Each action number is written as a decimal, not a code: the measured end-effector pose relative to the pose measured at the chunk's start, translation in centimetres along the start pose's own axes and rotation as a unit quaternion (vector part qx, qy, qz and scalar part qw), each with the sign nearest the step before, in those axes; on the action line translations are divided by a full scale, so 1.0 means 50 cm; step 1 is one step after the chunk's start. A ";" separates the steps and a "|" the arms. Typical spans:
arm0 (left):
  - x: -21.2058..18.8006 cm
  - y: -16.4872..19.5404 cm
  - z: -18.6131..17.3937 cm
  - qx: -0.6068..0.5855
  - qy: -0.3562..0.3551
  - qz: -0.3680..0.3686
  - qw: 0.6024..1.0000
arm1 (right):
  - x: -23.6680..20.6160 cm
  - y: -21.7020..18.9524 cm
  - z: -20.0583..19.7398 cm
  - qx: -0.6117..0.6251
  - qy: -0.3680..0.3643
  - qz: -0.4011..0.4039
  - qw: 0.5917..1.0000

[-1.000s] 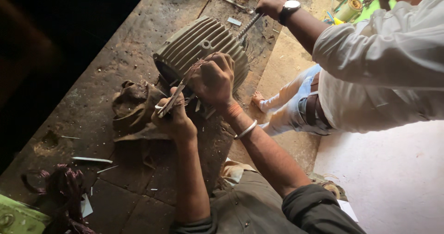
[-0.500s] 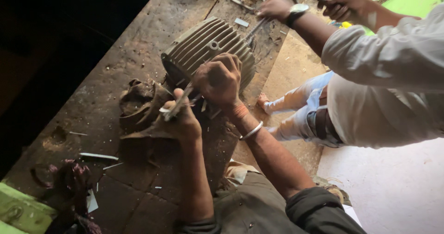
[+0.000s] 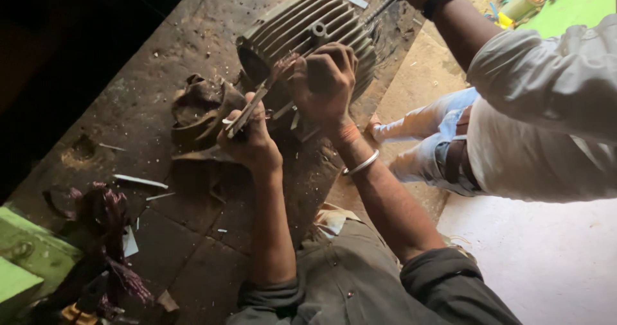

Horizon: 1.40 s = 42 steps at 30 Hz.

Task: The person works on an electric motor housing on a cluttered workbench, prying and scraping inside the housing with a flat blade tool, then using a red-handled screwdriver on the motor and tapping it with a hammer. They lift, reposition, and shake the motor housing to loosen its internal components while a second person assists at the bench.

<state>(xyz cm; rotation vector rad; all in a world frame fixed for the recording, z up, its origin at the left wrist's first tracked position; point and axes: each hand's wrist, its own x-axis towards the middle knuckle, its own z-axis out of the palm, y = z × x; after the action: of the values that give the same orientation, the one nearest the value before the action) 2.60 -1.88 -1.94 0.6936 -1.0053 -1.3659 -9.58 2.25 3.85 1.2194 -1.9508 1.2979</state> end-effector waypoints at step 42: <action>0.063 0.099 -0.043 0.095 0.095 -0.096 0.986 | 0.022 -0.033 -0.019 0.019 0.007 -0.010 1.000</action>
<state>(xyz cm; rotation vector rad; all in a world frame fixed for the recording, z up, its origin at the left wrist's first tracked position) 6.55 -4.71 2.04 1.0673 -0.9401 -1.3501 -8.74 2.41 5.89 1.2420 -1.9085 1.3358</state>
